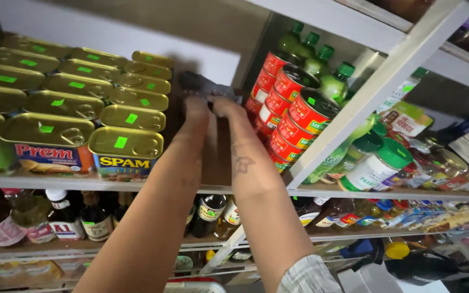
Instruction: Wiping down canned food items from a shelf and placing them into a shopping basket.
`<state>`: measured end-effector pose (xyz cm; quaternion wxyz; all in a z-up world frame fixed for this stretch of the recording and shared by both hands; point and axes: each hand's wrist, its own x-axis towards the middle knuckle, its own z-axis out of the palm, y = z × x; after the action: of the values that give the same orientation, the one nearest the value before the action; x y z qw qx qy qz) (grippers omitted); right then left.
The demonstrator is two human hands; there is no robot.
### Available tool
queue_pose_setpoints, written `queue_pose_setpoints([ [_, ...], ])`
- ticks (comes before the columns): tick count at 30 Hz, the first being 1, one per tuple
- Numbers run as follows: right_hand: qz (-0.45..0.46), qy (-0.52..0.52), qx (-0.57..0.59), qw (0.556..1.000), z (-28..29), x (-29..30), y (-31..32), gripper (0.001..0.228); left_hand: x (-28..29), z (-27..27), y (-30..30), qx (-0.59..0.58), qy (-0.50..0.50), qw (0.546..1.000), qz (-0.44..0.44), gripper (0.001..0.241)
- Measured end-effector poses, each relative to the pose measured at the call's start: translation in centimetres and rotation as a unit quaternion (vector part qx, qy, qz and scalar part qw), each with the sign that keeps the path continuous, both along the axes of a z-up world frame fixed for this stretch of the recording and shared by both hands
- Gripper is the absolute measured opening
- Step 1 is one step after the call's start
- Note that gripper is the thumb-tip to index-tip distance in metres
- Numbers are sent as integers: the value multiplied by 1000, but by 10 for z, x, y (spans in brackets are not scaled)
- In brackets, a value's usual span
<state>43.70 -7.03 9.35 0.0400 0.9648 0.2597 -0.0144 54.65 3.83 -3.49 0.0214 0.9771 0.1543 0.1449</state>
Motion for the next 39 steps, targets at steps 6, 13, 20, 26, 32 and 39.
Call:
queue_pose_setpoints([
  [6,-97,73,167,979,-50,74,-30,36,27,4,-15,64,79,995,1,49],
  [13,-32,103,122,987,-42,25,-50,58,-66,29,-11,84,112,990,-33,51],
  [20,-7,48,120,992,-20,-111,-60,40,-250,104,-25,14,80,988,-130,39],
  [26,78,67,139,985,28,-247,-86,34,-366,130,-5,131,25,947,-291,30],
  [32,130,-31,263,956,90,-280,-87,12,-349,114,-14,160,-382,889,-195,24],
  [39,-17,51,97,994,95,-304,-86,67,-381,138,-27,204,-86,955,-197,22],
])
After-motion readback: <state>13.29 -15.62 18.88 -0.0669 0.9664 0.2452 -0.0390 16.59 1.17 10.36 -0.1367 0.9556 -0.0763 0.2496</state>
